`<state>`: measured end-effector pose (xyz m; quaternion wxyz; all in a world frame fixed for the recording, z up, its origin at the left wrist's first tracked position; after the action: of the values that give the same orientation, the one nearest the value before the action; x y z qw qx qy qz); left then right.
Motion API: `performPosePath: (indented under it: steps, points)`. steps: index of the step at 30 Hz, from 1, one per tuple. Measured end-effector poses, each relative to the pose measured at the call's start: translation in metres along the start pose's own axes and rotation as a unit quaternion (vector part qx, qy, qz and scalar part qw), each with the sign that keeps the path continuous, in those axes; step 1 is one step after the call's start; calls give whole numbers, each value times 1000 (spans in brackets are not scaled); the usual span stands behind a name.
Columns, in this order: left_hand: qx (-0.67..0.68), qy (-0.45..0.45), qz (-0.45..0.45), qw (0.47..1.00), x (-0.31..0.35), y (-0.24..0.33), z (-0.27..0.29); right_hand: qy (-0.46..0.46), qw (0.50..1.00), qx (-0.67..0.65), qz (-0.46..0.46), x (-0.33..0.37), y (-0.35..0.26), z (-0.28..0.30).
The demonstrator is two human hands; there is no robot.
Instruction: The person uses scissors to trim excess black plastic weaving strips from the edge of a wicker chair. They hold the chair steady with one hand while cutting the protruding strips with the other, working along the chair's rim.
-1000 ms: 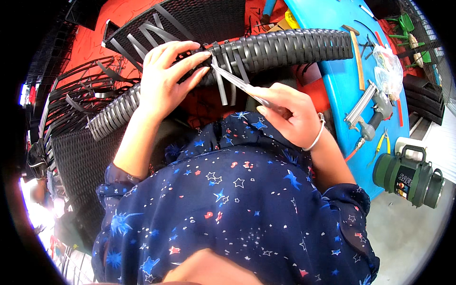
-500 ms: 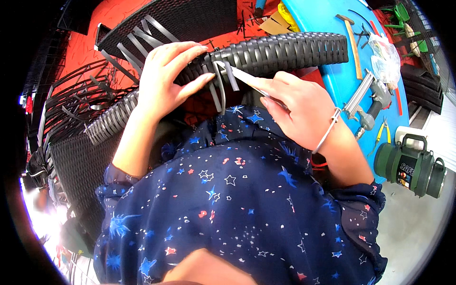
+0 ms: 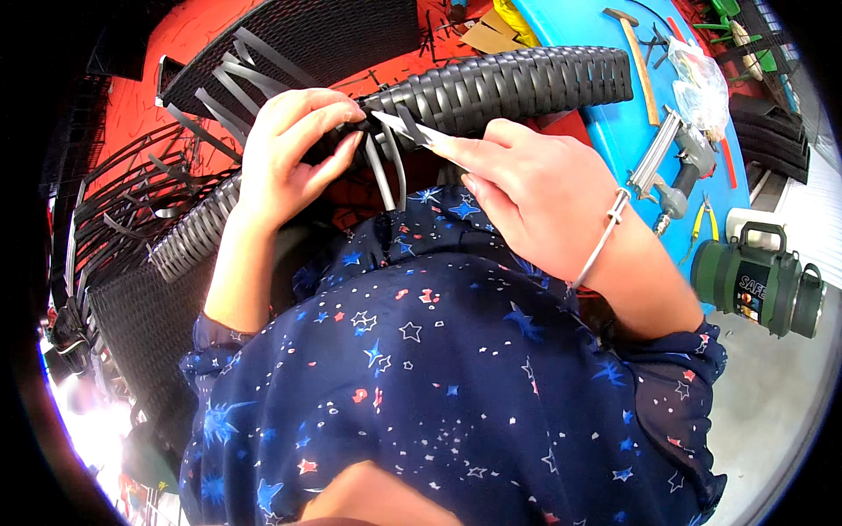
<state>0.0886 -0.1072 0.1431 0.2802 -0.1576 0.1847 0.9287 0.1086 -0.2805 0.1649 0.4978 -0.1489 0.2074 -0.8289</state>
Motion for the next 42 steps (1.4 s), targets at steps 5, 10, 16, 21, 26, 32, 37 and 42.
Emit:
performPosePath:
  steps: [5, 10, 16, 21, 26, 32, 37, 42]
  points:
    - [16, 6, 6, 1000, -2, 4, 0, -53, 997, 51, 1, -6, -9, 20]
    - [12, 5, -12, 1000, -4, 10, 1, -111, 982, 147, 52, -28, -12, 44]
    - [27, -9, -22, 999, -3, 16, -3, -203, 962, 160, 90, -43, -5, 47]
    - [48, -28, -32, 998, 1, 23, -15, -256, 948, 173, 71, -45, -3, 37]
    - [71, -29, -7, 997, 14, 21, -33, -282, 951, 122, -37, -33, 3, 10]
    - [88, -51, -1, 995, 30, 19, -42, -153, 988, 23, -28, -4, 11, -26]
    - [91, -61, 15, 994, 36, 10, -48, -91, 995, -6, -31, -4, 18, -36]
    - [88, -64, 27, 994, 39, 4, -51, -130, 987, 16, -94, -3, 22, -57]
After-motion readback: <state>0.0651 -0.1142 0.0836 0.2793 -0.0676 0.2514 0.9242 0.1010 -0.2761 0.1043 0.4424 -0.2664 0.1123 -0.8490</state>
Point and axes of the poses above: each hand's wrist, its own x-axis away from the middle knuckle, its own z-axis out of the back of the hand, y = z × x, the point moved 10 cm from there along -x, towards the middle knuckle, and after that the axes turned 14 degrees about -y, right-handed, at the moved point
